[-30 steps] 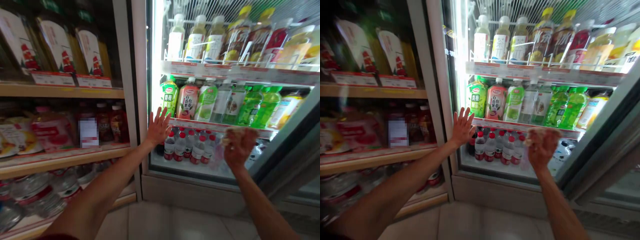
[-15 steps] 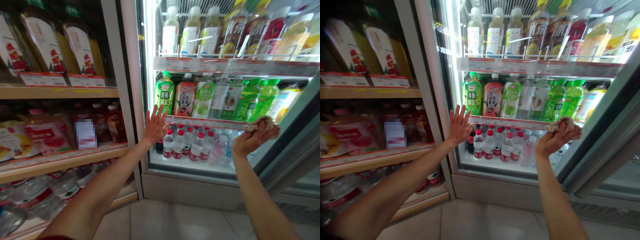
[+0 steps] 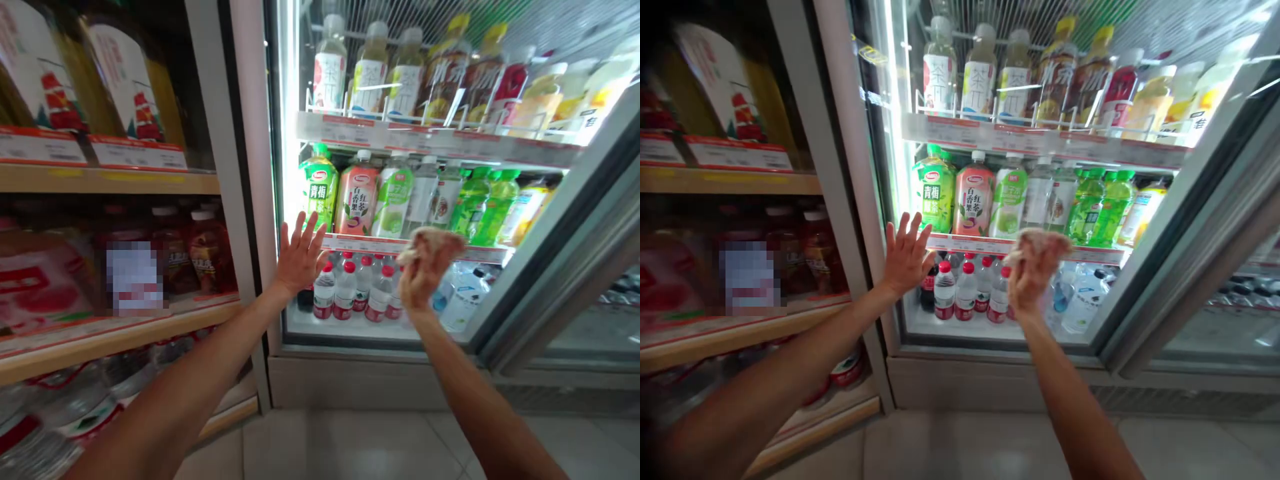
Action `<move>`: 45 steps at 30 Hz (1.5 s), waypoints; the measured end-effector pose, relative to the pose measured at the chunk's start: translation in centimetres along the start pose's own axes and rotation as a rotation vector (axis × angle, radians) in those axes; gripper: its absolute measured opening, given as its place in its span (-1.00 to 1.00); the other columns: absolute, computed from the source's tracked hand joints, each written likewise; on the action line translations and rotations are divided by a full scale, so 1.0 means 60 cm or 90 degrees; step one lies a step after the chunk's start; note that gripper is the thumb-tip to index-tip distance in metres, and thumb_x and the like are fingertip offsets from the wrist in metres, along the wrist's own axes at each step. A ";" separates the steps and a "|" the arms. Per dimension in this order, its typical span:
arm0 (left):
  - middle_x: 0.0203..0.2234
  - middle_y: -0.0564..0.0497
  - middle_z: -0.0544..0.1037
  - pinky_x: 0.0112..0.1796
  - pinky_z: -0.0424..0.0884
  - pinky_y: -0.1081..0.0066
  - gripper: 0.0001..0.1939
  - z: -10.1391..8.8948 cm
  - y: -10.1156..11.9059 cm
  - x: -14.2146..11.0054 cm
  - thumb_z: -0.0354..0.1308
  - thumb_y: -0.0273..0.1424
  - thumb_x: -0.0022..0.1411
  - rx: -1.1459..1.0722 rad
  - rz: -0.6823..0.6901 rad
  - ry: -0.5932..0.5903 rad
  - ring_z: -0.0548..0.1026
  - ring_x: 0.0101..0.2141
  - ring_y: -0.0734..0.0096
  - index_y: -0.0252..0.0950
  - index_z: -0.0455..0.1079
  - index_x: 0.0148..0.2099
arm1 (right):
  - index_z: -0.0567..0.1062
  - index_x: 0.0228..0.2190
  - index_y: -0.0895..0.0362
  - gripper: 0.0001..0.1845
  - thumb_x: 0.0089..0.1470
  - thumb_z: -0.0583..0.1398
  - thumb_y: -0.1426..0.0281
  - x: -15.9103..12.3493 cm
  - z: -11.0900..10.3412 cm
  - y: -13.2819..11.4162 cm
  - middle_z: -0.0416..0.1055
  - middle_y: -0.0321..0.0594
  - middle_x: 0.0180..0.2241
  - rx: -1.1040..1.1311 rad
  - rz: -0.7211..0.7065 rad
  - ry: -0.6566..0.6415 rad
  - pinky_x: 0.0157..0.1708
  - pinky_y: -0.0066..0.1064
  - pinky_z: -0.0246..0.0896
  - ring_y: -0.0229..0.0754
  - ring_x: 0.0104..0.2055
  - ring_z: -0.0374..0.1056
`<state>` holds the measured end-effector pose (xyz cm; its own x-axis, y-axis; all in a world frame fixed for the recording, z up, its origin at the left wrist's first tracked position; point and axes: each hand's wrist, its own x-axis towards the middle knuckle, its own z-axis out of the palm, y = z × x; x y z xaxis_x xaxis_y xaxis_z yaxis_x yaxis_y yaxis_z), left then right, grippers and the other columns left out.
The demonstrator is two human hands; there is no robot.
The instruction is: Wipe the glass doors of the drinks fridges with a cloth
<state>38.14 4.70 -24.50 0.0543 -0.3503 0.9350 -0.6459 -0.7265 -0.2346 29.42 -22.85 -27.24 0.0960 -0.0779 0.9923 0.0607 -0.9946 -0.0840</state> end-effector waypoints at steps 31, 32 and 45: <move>0.27 0.13 -0.15 0.21 -0.18 0.07 -0.25 0.012 0.001 -0.009 0.06 -0.32 0.15 0.015 0.059 0.078 -0.09 0.25 0.21 -0.03 -0.22 0.30 | 0.19 0.12 -0.04 -0.50 0.14 -0.01 0.42 -0.043 -0.035 0.094 -0.10 -0.17 0.26 -0.073 -0.032 0.153 0.17 0.14 -0.14 0.02 0.29 -0.18; 0.27 0.13 -0.16 0.21 -0.18 0.06 -0.25 0.013 0.001 -0.009 0.06 -0.33 0.15 0.018 0.055 0.075 -0.09 0.25 0.20 -0.03 -0.23 0.30 | 0.16 0.14 -0.01 -0.50 0.15 -0.03 0.41 -0.042 -0.030 0.099 -0.12 -0.13 0.26 -0.074 0.028 0.203 0.15 0.19 -0.17 0.05 0.29 -0.19; 0.26 -0.04 -0.06 0.20 -0.23 -0.01 -0.33 0.029 0.027 -0.050 0.01 -0.35 0.21 -0.038 0.008 0.068 -0.15 0.26 0.18 -0.13 -0.18 0.30 | 0.07 0.18 0.02 -0.46 0.16 -0.08 0.41 -0.053 -0.013 0.044 -0.21 -0.12 0.27 -0.065 0.117 0.185 0.18 0.21 -0.29 0.10 0.31 -0.31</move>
<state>38.26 3.54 -28.16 -0.0330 -0.2919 0.9559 -0.6901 -0.6851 -0.2330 28.47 -25.28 -30.53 -0.1915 -0.2578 0.9470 -0.0327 -0.9627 -0.2687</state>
